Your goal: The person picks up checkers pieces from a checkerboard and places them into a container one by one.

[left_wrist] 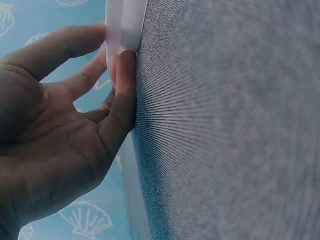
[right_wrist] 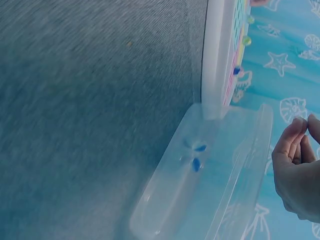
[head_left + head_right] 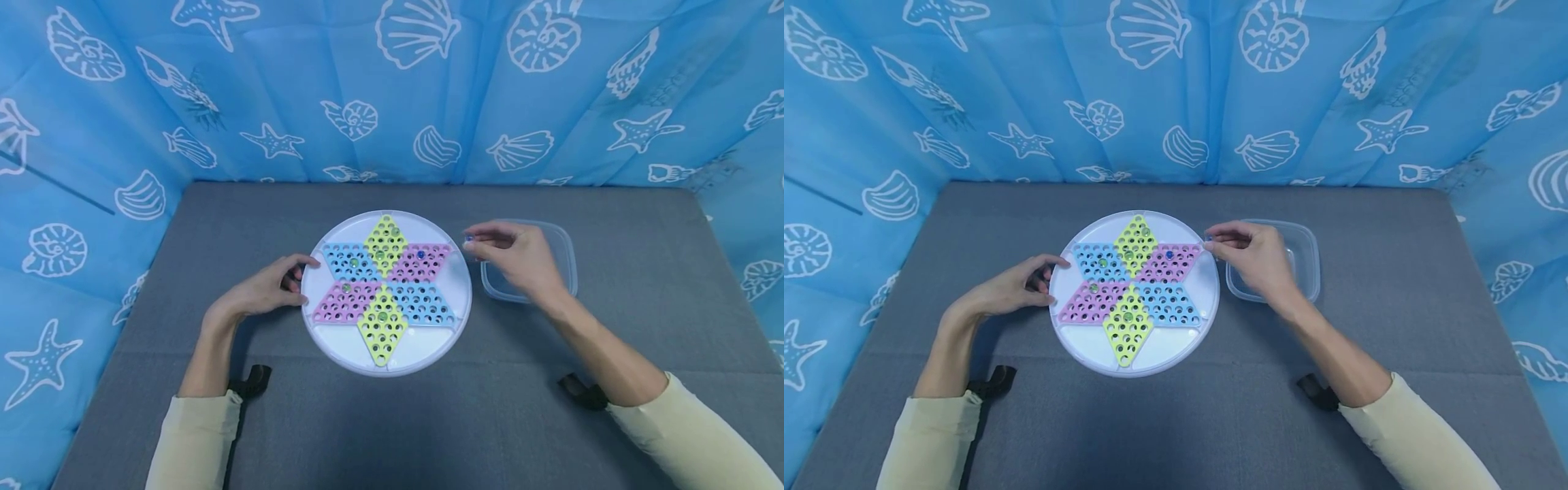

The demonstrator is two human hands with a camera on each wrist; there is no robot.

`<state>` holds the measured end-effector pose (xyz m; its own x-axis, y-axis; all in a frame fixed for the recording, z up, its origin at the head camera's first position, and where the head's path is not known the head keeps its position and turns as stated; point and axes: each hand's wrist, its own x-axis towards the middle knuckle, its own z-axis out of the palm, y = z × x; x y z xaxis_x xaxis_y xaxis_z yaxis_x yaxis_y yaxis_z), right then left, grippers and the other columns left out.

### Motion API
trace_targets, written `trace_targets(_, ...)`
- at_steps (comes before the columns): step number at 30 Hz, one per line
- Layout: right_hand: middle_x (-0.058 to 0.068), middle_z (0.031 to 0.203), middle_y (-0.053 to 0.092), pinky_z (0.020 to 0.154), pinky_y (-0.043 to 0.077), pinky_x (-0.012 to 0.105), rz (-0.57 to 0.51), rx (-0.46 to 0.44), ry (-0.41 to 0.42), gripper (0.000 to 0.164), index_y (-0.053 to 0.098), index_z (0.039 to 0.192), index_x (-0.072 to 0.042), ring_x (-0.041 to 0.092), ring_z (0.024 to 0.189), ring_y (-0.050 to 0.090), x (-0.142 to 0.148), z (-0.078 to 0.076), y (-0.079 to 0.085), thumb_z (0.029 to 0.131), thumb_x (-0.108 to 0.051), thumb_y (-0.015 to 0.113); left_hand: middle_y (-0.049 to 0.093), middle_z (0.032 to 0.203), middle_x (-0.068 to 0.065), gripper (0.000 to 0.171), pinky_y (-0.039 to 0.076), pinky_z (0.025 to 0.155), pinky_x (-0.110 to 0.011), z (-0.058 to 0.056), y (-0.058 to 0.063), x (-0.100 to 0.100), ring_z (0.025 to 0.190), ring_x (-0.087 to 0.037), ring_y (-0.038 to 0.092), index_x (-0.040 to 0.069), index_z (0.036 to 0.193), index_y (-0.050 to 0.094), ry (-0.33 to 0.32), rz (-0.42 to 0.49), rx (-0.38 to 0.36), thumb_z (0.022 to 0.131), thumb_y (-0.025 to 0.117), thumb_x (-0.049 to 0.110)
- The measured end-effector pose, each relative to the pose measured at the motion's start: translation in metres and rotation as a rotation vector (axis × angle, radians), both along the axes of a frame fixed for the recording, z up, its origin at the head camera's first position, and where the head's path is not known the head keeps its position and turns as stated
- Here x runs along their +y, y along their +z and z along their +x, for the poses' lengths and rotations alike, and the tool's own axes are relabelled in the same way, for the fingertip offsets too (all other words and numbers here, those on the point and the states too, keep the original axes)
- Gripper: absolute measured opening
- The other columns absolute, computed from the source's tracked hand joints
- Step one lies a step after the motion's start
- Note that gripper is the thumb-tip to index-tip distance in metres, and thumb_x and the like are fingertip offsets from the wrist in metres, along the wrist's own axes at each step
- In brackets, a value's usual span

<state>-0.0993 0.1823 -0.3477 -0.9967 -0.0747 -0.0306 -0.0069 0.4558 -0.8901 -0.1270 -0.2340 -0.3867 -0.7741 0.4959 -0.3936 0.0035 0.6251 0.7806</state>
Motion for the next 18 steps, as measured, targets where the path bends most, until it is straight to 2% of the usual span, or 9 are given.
trace_targets(4, 0.010, 0.108, 0.070, 0.081, 0.051, 0.024, 0.064, 0.039, -0.011, 0.033, 0.070, 0.117, -0.009, 0.022, 0.096, 0.067, 0.009, -0.001, -0.002, 0.092, -0.030, 0.072, 0.038, 0.110, -0.016, 0.060, 0.042, 0.079, -0.034, -0.001, -0.001, 0.000, 0.092, -0.025, 0.048, 0.004, 0.143, 0.043, 0.003, 0.001, 0.001, 0.089, 0.070, 0.002)
trace_targets(8, 0.007, 0.112, 0.067, 0.086, 0.047, 0.031, 0.130, 0.053, -0.027, 0.035, 0.068, 0.119, -0.011, 0.017, 0.100, 0.062, 0.021, -0.001, -0.005, 0.093, -0.033, 0.070, 0.037, 0.110, -0.015, 0.058, 0.042, 0.079, -0.033, -0.001, -0.003, -0.001, 0.092, -0.025, 0.047, 0.004, 0.142, 0.044, 0.002, 0.015, 0.003, 0.090, 0.069, 0.001)
trace_targets(11, 0.006, 0.115, 0.065, 0.088, 0.045, 0.032, 0.141, 0.039, -0.031, 0.037, 0.066, 0.122, -0.011, 0.017, 0.104, 0.060, 0.029, -0.001, -0.007, 0.093, -0.034, 0.069, 0.036, 0.110, -0.015, 0.058, 0.042, 0.080, -0.034, 0.000, -0.005, -0.002, 0.092, -0.025, 0.047, 0.005, 0.141, 0.045, 0.006, 0.023, 0.002, 0.089, 0.069, 0.000)
trace_targets(18, 0.011, 0.117, 0.066, 0.081, 0.047, 0.017, 0.147, -0.013, -0.060, 0.041, 0.064, 0.124, -0.008, 0.020, 0.105, 0.063, 0.044, -0.002, -0.015, 0.094, -0.034, 0.069, 0.036, 0.110, -0.015, 0.058, 0.042, 0.080, -0.035, 0.000, -0.005, -0.003, 0.092, -0.025, 0.046, 0.005, 0.142, 0.044, 0.001, 0.021, 0.009, 0.089, 0.069, 0.000)
